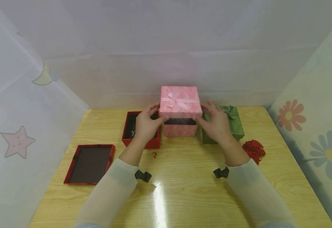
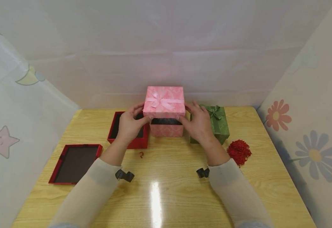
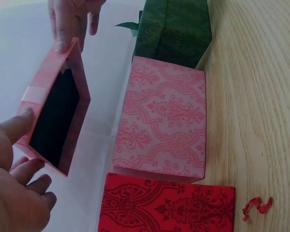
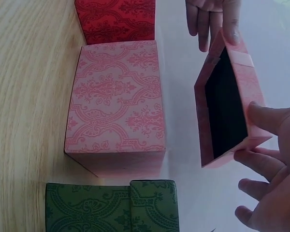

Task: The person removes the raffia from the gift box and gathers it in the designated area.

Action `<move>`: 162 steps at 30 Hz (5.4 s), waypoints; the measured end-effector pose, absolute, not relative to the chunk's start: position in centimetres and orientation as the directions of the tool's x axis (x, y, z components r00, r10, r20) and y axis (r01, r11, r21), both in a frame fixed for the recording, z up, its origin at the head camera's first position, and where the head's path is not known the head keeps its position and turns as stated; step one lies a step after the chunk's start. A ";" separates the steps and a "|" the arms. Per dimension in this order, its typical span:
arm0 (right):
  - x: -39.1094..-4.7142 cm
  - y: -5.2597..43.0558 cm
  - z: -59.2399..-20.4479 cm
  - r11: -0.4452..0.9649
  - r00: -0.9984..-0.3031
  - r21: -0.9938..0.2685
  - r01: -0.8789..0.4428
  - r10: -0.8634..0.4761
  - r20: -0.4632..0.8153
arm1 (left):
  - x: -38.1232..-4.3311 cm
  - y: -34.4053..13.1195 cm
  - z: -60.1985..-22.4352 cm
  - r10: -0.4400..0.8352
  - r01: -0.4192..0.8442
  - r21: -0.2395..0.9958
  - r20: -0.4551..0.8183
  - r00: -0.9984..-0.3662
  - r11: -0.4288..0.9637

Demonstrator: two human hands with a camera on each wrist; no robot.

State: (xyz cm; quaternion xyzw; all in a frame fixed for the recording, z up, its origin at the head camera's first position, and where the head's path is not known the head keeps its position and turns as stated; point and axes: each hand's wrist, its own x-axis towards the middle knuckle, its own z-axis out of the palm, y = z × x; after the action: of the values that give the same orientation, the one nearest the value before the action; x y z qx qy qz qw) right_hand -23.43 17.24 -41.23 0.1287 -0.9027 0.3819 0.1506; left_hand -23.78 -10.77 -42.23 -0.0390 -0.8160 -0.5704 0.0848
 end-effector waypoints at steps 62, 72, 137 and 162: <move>-21.1 16.5 -41.5 0.293 -0.873 -0.823 -0.487 -0.168 0.457 | -22.0 -14.6 -42.9 0.216 0.369 0.928 0.351 -0.911 0.048; -21.4 16.7 -43.4 0.307 -0.867 -0.822 -0.480 -0.310 0.390 | -21.1 -16.5 -43.1 0.274 0.265 0.963 0.266 -0.924 -0.039; -13.9 9.0 -47.8 0.307 -0.755 -0.782 -0.543 -0.585 0.295 | -7.8 -26.2 -46.4 0.263 0.096 0.993 0.074 -0.962 0.071; -12.0 7.7 -49.0 0.390 -0.731 -0.783 -0.485 -0.672 0.119 | -4.0 -27.3 -48.3 0.193 0.024 0.988 -0.006 -0.981 0.155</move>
State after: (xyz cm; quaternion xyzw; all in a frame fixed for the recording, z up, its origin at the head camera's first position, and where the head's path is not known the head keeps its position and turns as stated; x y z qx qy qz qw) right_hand -12.01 7.68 -49.01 0.3501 -0.8264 0.4273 -0.1093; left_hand -3.96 -27.32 -48.29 -0.0716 -0.7573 -0.6459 -0.0653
